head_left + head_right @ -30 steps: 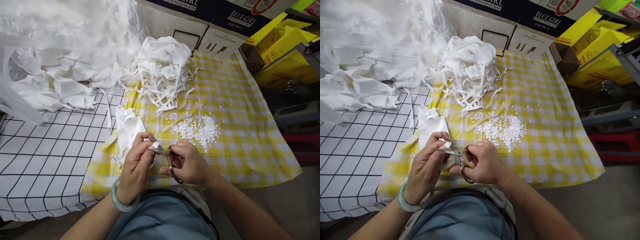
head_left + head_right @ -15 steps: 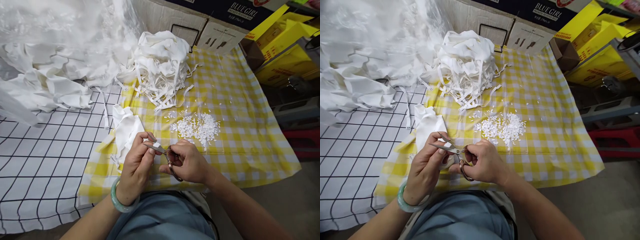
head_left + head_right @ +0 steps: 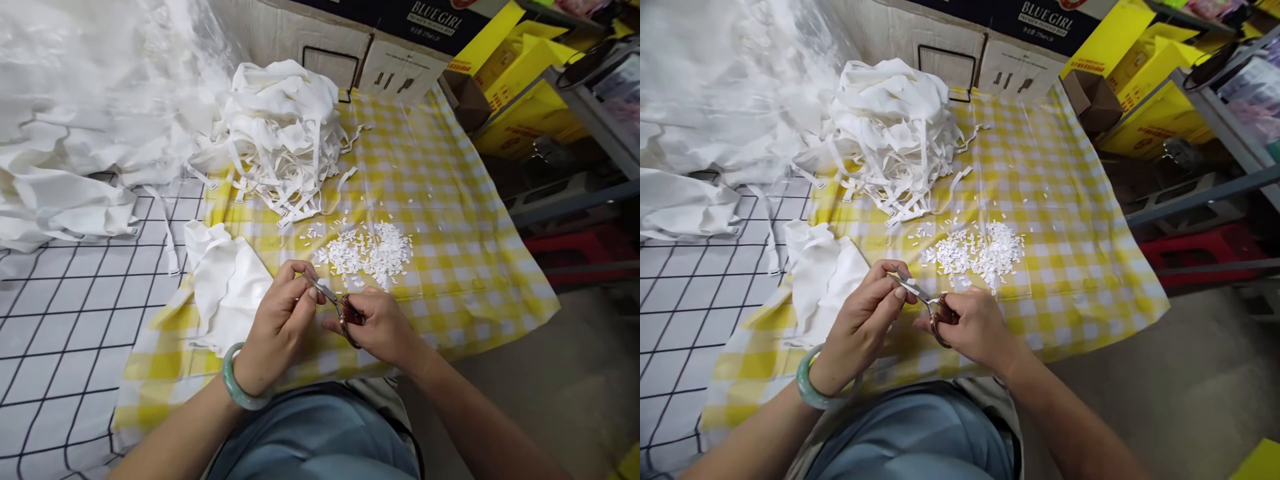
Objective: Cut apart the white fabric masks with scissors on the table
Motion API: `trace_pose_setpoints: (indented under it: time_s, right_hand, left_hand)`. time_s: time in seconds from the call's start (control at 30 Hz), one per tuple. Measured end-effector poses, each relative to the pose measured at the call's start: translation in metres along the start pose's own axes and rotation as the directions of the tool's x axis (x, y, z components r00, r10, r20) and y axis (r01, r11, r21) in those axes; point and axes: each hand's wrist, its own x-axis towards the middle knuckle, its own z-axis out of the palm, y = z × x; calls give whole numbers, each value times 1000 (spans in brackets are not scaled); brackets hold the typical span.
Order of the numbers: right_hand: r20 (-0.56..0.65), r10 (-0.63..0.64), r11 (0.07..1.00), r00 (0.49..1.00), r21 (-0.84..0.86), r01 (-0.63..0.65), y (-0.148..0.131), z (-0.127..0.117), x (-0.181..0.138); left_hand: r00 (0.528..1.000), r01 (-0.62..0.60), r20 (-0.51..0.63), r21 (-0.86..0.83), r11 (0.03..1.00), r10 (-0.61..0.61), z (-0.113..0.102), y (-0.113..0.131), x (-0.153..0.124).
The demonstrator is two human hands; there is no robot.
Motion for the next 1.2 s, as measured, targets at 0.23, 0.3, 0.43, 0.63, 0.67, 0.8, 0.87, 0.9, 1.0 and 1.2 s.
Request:
trace_pose_setpoints:
  time_s: [0.23,0.3,0.43,0.63,0.67,0.8,0.87,0.9,1.0,1.2]
  right_hand:
    - [-10,301,885,954,375,-275,20,-8,-8]
    - [-2,233,841,973,502,-200,13,-10,-4]
    - [194,98,658,976,724,-210,-7,6,4]
    - [82,151,732,985,661,-167,-15,41,17]
    - [39,142,757,989,640,-134,-17,44,21]
    - [-89,92,843,992,538,-29,-36,57,46]
    - [-133,57,871,989,492,16,-51,68,62]
    - [-152,36,881,988,471,40,-58,74,70]
    - [-156,-45,880,987,461,113,-75,93,92]
    - [-96,-117,702,988,696,151,-86,82,120]
  left_hand:
    - [994,89,66,-35,995,-87,11,-6,13]
    - [996,56,63,-7,998,-55,7,1,3]
    - [963,-91,262,74,993,68,-14,17,-29]
    - [919,131,-376,571,810,116,-93,-18,-32]
    - [901,167,-411,625,763,138,-104,-28,-23]
    - [936,101,-315,664,741,155,-120,-39,11]
    - [940,60,-303,603,795,159,-115,-21,12]
    - [941,54,-311,521,852,131,-112,-9,7]
    - [942,102,-328,81,991,-70,-111,29,-19]
    - [853,269,-252,-538,799,-457,-136,43,-60]
